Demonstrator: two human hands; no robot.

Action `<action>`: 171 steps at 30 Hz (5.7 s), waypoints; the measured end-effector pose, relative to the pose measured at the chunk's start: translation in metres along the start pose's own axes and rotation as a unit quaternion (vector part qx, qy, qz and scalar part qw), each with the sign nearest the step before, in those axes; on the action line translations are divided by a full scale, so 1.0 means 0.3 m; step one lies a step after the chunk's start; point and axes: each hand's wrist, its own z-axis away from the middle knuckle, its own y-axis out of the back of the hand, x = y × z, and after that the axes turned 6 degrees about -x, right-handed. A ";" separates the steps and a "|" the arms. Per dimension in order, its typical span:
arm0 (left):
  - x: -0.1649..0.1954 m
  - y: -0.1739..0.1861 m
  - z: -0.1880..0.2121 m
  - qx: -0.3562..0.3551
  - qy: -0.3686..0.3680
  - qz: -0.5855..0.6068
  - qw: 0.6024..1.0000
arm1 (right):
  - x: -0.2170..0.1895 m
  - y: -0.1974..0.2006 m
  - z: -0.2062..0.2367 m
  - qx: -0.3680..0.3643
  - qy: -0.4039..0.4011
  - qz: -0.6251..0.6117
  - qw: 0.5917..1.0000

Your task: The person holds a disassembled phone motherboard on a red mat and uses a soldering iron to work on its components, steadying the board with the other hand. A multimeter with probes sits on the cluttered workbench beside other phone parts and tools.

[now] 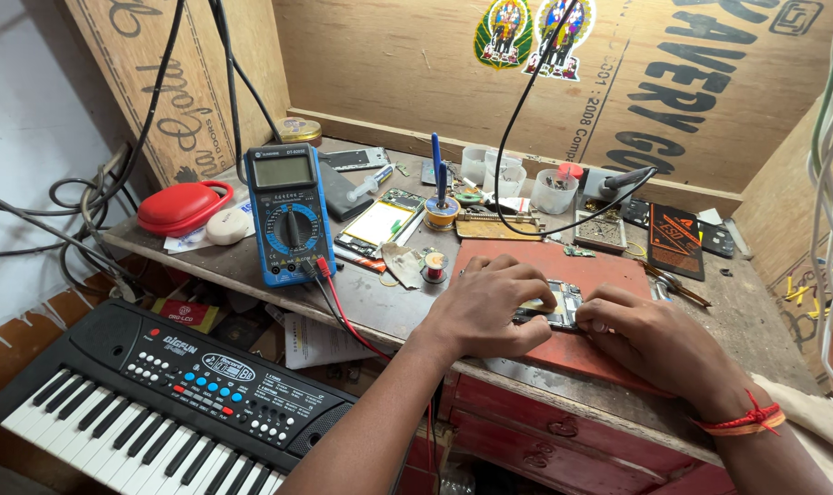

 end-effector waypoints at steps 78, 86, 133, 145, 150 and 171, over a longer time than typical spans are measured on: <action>-0.004 -0.009 0.002 0.006 0.003 0.001 1.000 | 0.014 -0.008 0.001 0.015 -0.049 -0.039 0.998; -0.005 -0.010 -0.004 -0.004 0.008 -0.005 1.000 | -0.024 -0.011 -0.009 0.031 -0.049 0.005 0.998; -0.001 -0.007 0.004 0.010 0.001 0.003 1.000 | -0.014 -0.009 -0.013 0.071 -0.066 -0.105 0.990; -0.001 -0.007 0.000 0.003 0.004 -0.005 1.000 | -0.033 0.002 -0.016 0.055 -0.108 -0.104 0.987; -0.001 -0.005 0.002 0.002 0.002 -0.002 1.000 | -0.034 -0.001 -0.019 0.054 -0.119 -0.093 0.987; 0.000 -0.004 0.002 0.004 0.002 -0.004 1.000 | -0.001 -0.010 -0.005 0.062 -0.022 -0.075 0.995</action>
